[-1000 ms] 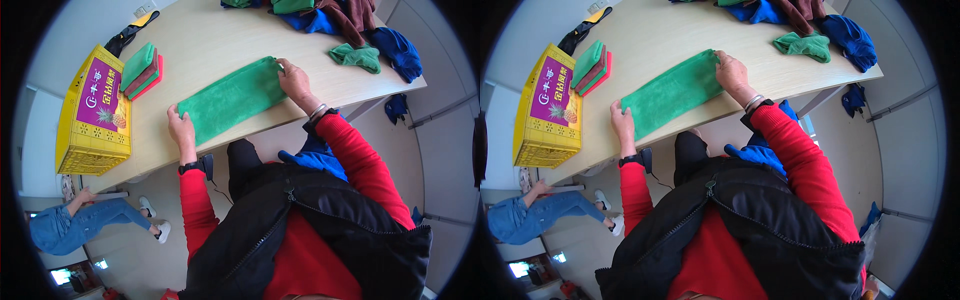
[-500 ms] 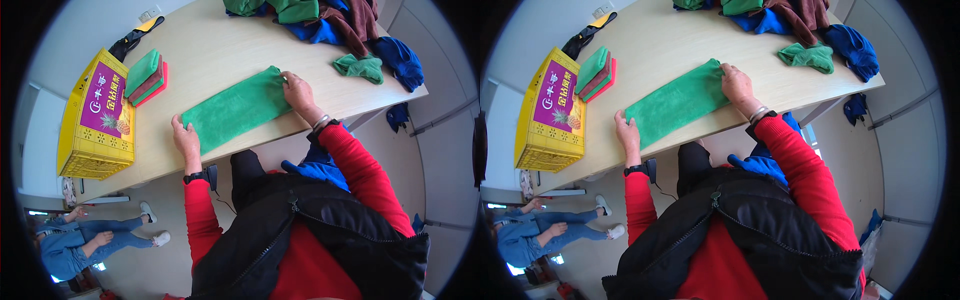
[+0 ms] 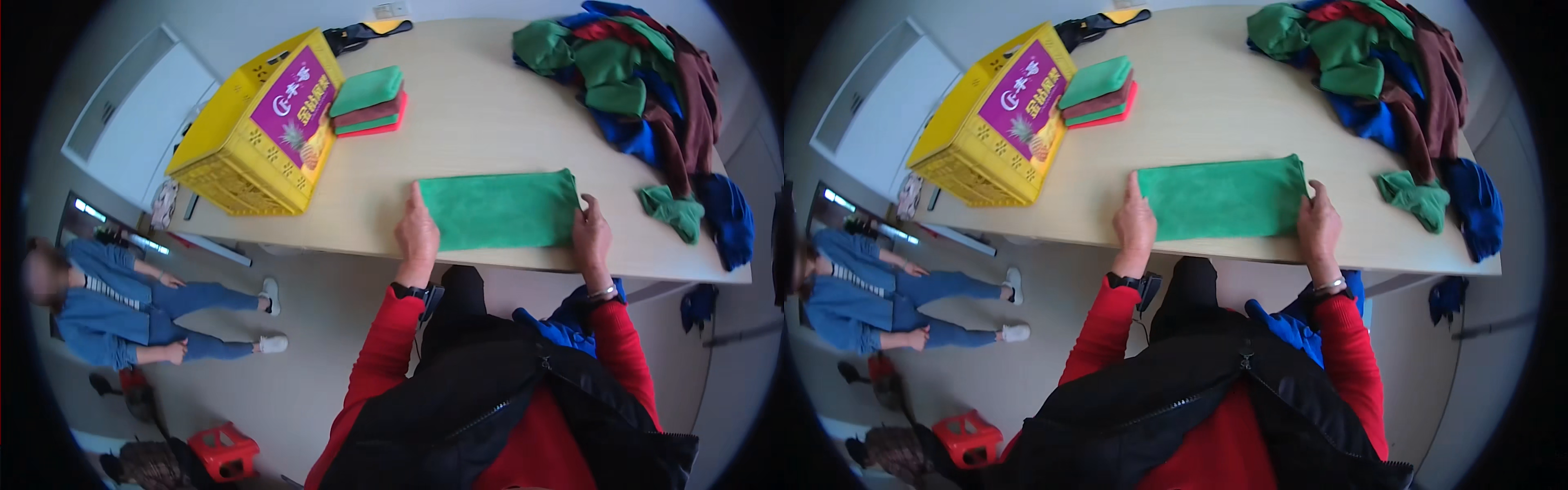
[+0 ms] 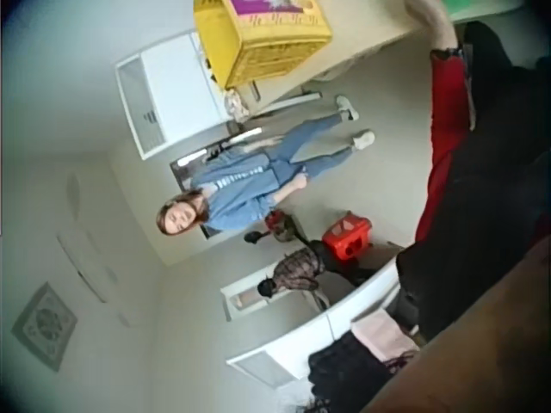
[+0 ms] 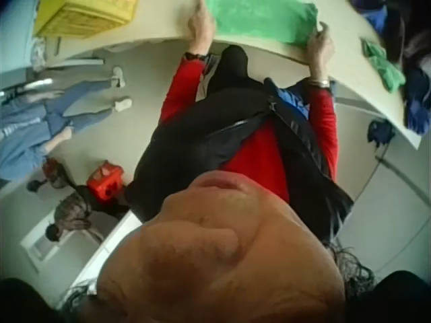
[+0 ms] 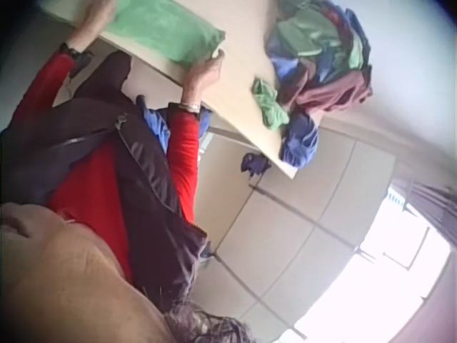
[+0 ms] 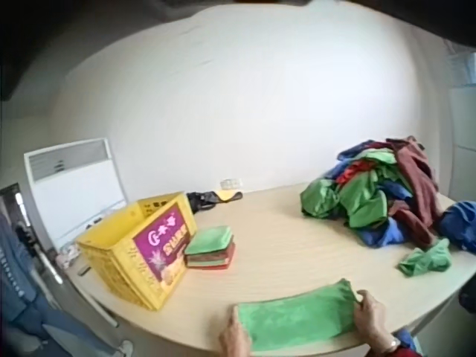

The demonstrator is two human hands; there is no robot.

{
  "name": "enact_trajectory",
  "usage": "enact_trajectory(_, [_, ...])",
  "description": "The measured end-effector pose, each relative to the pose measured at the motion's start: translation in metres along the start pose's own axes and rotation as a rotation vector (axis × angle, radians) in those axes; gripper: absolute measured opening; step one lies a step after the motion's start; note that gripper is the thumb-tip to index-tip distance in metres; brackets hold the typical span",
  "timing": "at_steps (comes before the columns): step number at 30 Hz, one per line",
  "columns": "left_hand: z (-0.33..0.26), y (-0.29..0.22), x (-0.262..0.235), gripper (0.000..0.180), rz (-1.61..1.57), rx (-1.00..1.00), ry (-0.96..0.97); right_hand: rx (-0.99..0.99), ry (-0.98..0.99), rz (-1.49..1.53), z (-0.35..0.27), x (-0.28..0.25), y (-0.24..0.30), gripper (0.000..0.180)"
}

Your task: Folding and stacking small green cloths at a workbench.

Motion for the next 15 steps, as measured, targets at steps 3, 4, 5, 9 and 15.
enact_trajectory(3, [0.002, 0.004, -0.002, 0.063, 0.041, 0.013, 0.012, 0.008, 0.005, 0.073, -0.006, 0.003, -0.003, 0.03])
enact_trajectory(4, [0.001, 0.004, -0.001, 0.063, 0.039, 0.011, 0.026, 0.003, 0.009, 0.075, -0.006, 0.003, -0.001, 0.03])
enact_trajectory(5, [0.001, 0.005, 0.0, 0.062, 0.037, 0.011, 0.041, -0.019, 0.003, 0.07, -0.006, 0.003, 0.001, 0.029])
enact_trajectory(9, [0.0, 0.005, -0.001, 0.06, 0.068, 0.014, 0.055, -0.065, -0.015, 0.014, -0.013, -0.003, 0.0, 0.027])
enact_trajectory(15, [0.005, 0.005, 0.008, 0.057, 0.06, -0.019, 0.111, -0.158, -0.053, -0.111, -0.018, -0.005, 0.004, 0.024])
Point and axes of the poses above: each hand's wrist, its own z-axis towards the middle knuckle, its own x-axis out of the palm, y = z × x, the point moved 8 cm from there along z, towards the middle knuckle, and after that the axes turned 4 degrees about y, right-handed, at the moved point
